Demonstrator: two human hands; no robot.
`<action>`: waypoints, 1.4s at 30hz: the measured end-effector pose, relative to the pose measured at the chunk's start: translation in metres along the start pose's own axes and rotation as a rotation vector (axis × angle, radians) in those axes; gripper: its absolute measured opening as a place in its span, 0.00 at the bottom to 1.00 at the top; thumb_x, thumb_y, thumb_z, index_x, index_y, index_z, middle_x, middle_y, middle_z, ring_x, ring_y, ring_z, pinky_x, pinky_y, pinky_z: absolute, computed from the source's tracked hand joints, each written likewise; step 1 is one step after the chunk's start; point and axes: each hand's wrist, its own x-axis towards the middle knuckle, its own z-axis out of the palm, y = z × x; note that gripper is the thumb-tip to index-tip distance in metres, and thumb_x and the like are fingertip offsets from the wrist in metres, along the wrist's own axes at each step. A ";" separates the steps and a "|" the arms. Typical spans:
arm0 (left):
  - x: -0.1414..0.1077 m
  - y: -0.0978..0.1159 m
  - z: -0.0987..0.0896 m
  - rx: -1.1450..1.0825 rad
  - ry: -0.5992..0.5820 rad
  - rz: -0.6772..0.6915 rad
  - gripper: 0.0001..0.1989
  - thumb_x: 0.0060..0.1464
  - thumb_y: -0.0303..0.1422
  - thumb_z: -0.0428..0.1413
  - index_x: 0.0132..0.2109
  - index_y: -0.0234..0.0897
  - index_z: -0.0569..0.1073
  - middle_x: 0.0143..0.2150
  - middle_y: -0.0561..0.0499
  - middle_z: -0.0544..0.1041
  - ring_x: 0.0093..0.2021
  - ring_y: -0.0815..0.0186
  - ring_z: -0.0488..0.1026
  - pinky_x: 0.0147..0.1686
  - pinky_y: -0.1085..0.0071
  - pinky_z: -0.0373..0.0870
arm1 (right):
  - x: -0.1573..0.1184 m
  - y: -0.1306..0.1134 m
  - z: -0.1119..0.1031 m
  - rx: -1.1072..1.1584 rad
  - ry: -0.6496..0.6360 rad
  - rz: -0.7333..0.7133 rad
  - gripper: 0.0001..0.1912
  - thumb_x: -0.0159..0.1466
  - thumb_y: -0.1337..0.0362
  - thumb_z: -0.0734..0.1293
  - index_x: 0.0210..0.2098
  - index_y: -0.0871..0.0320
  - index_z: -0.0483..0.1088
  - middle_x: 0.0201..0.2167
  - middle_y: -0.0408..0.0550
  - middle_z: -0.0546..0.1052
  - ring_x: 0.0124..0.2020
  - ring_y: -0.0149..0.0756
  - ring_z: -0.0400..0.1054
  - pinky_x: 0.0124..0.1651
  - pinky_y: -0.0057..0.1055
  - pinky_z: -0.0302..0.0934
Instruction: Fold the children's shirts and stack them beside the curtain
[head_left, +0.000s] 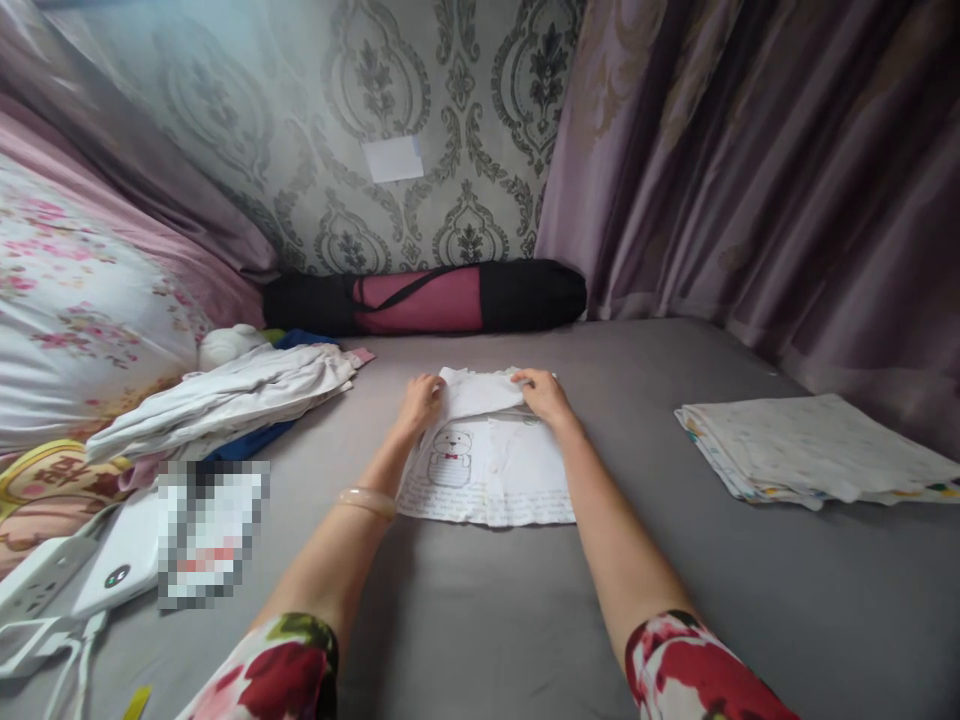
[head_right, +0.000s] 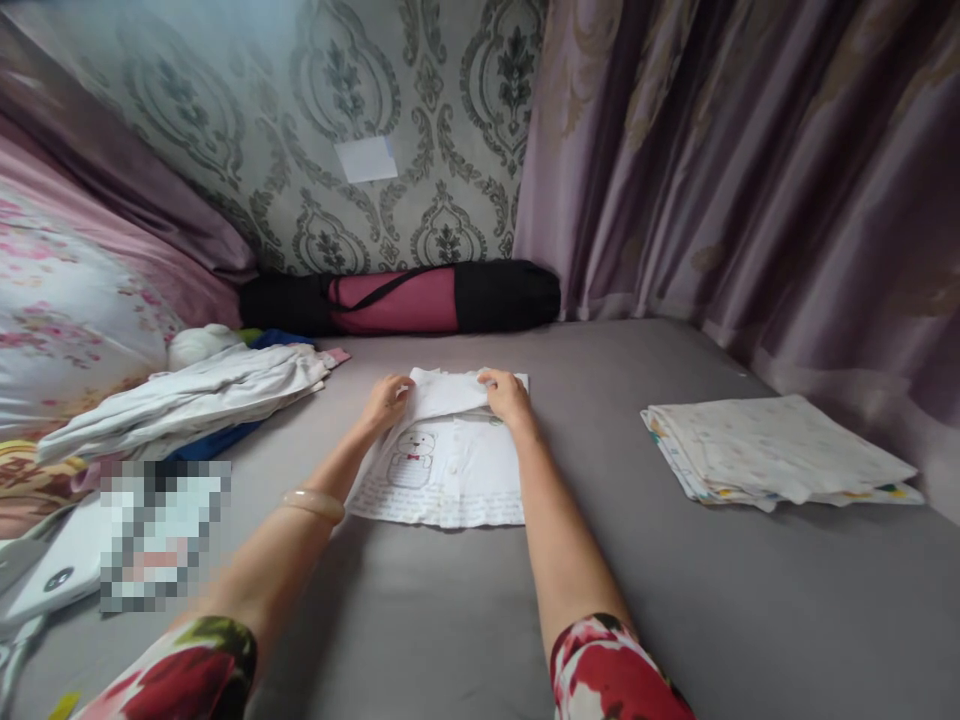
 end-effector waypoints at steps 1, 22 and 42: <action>0.002 0.000 0.004 0.009 0.002 0.027 0.17 0.51 0.22 0.49 0.46 0.35 0.76 0.46 0.43 0.77 0.50 0.57 0.72 0.54 0.59 0.65 | 0.000 -0.001 -0.002 -0.018 0.004 0.021 0.20 0.59 0.75 0.59 0.41 0.53 0.79 0.40 0.43 0.81 0.43 0.35 0.73 0.48 0.27 0.62; -0.003 -0.015 -0.009 -0.071 -0.113 -0.050 0.22 0.53 0.26 0.47 0.54 0.36 0.73 0.51 0.44 0.76 0.50 0.59 0.73 0.54 0.64 0.67 | -0.009 -0.001 0.002 -0.265 -0.066 0.094 0.21 0.64 0.71 0.59 0.55 0.59 0.70 0.52 0.55 0.74 0.54 0.42 0.68 0.56 0.31 0.59; -0.065 0.028 -0.040 0.422 -0.289 -0.060 0.13 0.60 0.30 0.45 0.46 0.38 0.72 0.45 0.43 0.70 0.39 0.59 0.74 0.34 0.69 0.67 | -0.015 -0.023 0.019 -0.194 -0.097 0.031 0.22 0.65 0.70 0.60 0.58 0.61 0.68 0.56 0.55 0.72 0.57 0.41 0.66 0.58 0.30 0.57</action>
